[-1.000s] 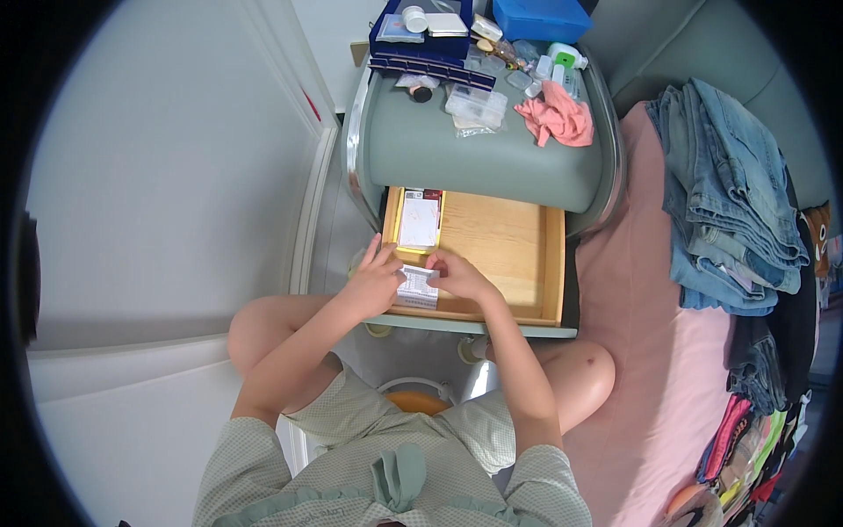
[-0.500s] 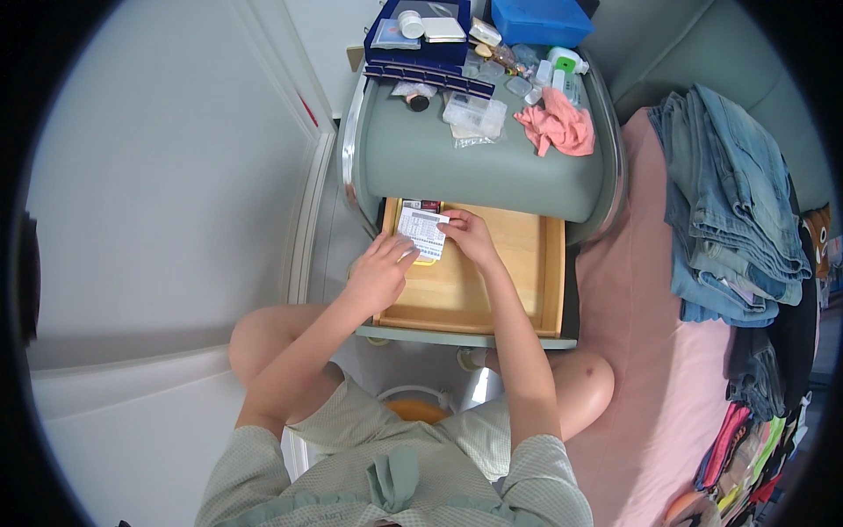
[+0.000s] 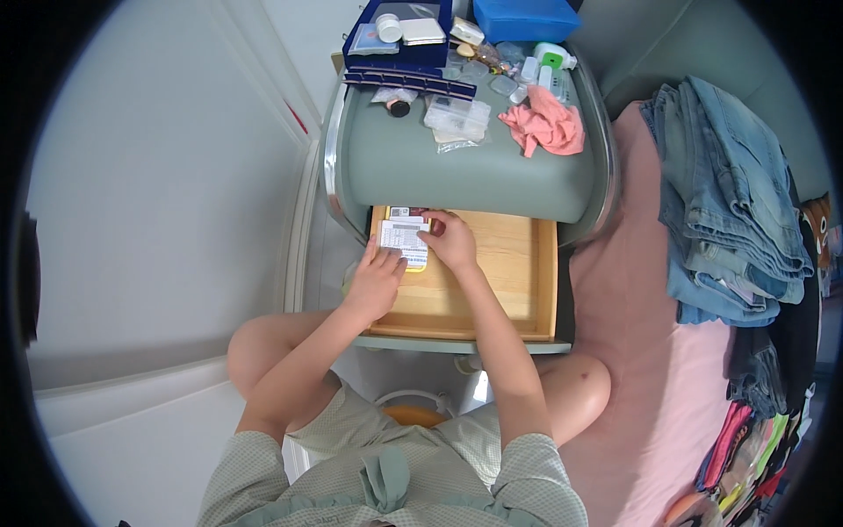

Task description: The person sorts and organizes various small items, including a phone, an electronic device, and small containers, by placing them into a wooden drawer within a bedside cabinet.

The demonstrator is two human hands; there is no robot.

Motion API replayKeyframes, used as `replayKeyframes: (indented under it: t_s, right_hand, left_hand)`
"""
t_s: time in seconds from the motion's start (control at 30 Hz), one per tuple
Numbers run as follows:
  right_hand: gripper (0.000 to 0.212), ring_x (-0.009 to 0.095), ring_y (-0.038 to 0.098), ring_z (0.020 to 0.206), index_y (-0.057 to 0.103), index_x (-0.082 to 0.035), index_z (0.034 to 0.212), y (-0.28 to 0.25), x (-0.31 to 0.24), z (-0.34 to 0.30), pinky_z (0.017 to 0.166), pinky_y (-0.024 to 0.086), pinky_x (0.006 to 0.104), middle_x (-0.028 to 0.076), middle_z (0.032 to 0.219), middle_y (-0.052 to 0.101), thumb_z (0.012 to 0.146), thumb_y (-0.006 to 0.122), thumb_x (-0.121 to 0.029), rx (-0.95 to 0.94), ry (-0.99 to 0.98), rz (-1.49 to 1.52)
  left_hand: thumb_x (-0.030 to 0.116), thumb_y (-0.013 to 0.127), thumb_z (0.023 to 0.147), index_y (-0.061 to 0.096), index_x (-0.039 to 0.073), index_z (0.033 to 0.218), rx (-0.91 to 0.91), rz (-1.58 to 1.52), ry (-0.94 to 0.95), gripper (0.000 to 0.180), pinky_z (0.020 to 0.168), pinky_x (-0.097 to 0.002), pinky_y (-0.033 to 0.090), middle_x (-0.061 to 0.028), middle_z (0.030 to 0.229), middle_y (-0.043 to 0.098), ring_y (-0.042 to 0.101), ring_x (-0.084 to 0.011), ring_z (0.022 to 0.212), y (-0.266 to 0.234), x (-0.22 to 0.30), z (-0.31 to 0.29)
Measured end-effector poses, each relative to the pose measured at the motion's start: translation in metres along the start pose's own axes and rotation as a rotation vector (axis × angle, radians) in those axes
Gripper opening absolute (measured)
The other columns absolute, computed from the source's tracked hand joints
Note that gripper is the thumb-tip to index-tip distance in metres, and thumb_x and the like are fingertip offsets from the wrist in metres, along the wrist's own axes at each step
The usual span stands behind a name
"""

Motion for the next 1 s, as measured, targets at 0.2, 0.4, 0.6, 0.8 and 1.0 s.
replayKeyframes:
  t_s: [0.2,0.4,0.6,0.8,1.0]
  right_hand:
    - [0.026,0.014,0.054,0.056,0.066,-0.006,0.100,-0.020,-0.025,-0.018,0.056,0.045,0.0274,0.004,0.064,0.058,0.076,0.068,-0.017,-0.006,0.034,0.101]
    - [0.021,0.011,0.050,0.053,0.067,-0.008,0.099,-0.065,-0.067,-0.041,0.053,0.042,0.0266,0.003,0.059,0.055,0.079,0.064,-0.013,-0.034,-0.036,0.089]
    - [0.016,0.011,0.049,0.054,0.068,-0.006,0.094,-0.155,-0.103,-0.026,0.052,0.041,0.0253,0.005,0.061,0.055,0.080,0.061,-0.008,0.226,-0.186,0.106]
    - [0.017,0.022,0.058,0.073,0.067,-0.007,0.094,-0.231,-0.113,-0.016,0.067,0.047,0.0329,0.008,0.084,0.059,0.078,0.062,-0.008,0.526,-0.213,-0.178]
    - [0.022,0.028,0.058,0.086,0.065,-0.007,0.099,-0.274,-0.106,0.009,0.076,0.047,0.0357,0.010,0.099,0.056,0.078,0.064,-0.014,0.707,-0.345,-0.318]
  left_hand:
    - [0.005,0.059,0.071,0.059,0.004,0.109,0.078,-0.112,-0.020,0.038,0.111,-0.0470,0.018,-0.0102,0.107,0.054,0.049,-0.0251,0.110,-0.024,-0.002,0.012]
    - [0.006,0.058,0.073,0.062,0.009,0.101,0.228,-0.376,-0.116,0.028,0.092,-0.0419,0.041,-0.0062,0.091,0.059,0.058,-0.0252,0.089,-0.084,0.000,0.020]
    - [0.011,0.057,0.079,0.061,0.012,0.101,0.172,-0.660,-0.215,0.023,0.077,-0.0385,0.047,-0.0059,0.097,0.060,0.057,-0.0292,0.091,-0.123,0.018,0.077]
    - [0.014,0.061,0.075,0.061,0.011,0.101,0.532,-0.530,-0.096,0.026,0.077,-0.0383,0.046,-0.0054,0.098,0.059,0.055,-0.0274,0.092,-0.160,0.041,0.149]
    - [0.018,0.064,0.074,0.053,0.007,0.113,0.605,-0.514,-0.154,0.043,0.080,-0.0384,0.045,-0.0101,0.106,0.057,0.054,-0.0287,0.096,-0.153,0.039,0.211]
Point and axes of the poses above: each hand's wrist, its own z-axis towards the middle knuckle, its own y-axis out of the palm, x = y × z, the point moved 9 cm from there along z, towards the middle knuckle
